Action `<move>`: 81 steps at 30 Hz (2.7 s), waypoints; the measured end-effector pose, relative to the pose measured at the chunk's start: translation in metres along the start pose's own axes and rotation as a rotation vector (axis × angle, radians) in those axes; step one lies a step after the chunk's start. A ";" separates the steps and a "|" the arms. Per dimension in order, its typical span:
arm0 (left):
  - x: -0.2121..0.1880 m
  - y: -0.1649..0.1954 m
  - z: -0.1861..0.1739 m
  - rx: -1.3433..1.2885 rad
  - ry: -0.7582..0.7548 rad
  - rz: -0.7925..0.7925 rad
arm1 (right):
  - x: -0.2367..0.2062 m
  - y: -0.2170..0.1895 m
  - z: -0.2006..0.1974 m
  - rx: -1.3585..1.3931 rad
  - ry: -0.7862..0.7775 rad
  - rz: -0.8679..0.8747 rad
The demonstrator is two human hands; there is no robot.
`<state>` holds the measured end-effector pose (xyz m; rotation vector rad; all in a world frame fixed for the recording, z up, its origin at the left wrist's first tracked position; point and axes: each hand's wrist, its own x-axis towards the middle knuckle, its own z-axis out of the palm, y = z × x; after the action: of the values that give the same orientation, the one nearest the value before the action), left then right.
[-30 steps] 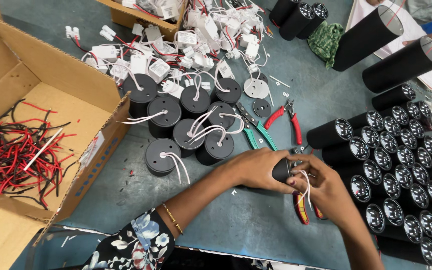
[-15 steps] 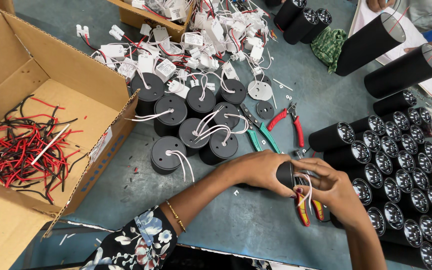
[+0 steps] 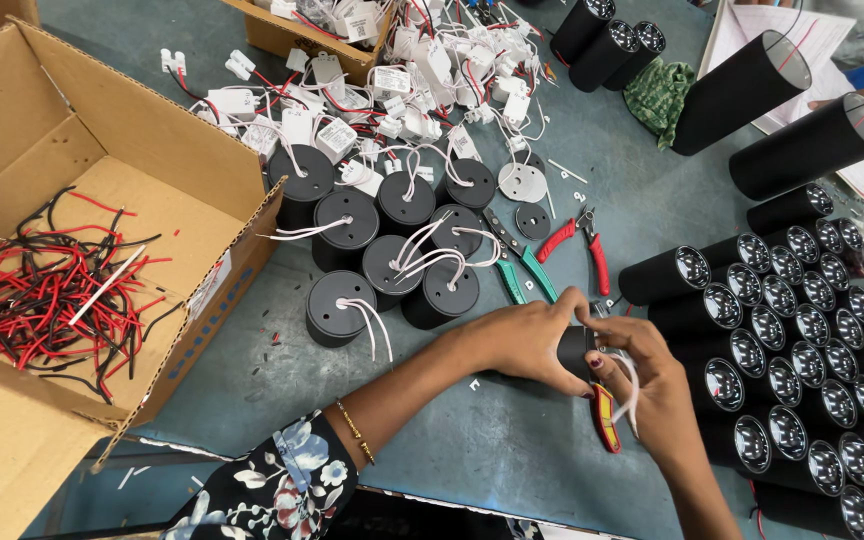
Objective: The person threads white wires through the hole in a black cylindrical lamp housing cap and attaches a white LED driver component to it, working through multiple housings one at a time on the workbench. They occasionally use pliers and place finished caps with the growing stack of assembled housings.
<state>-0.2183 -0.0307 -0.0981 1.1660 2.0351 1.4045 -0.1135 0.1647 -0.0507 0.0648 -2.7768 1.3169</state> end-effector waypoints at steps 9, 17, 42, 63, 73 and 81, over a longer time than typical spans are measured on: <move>0.000 0.000 -0.002 -0.041 -0.029 0.032 | 0.010 -0.031 -0.027 0.230 -0.300 0.255; 0.000 -0.002 -0.004 -0.041 -0.027 0.038 | 0.019 -0.034 -0.027 0.256 -0.331 0.183; -0.003 0.005 -0.005 -0.019 -0.049 0.019 | 0.003 -0.021 -0.020 0.143 -0.257 0.212; -0.003 0.004 -0.002 -0.016 -0.019 0.008 | 0.002 -0.001 0.000 -0.089 -0.020 0.119; 0.000 0.002 -0.001 -0.012 -0.029 0.021 | 0.014 -0.029 -0.026 0.275 -0.265 0.251; -0.003 0.006 -0.001 0.004 -0.016 0.031 | 0.012 -0.002 -0.020 0.151 -0.142 0.458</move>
<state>-0.2142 -0.0328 -0.0925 1.2119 2.0182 1.4021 -0.1248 0.1789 -0.0352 -0.5194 -2.9144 1.6745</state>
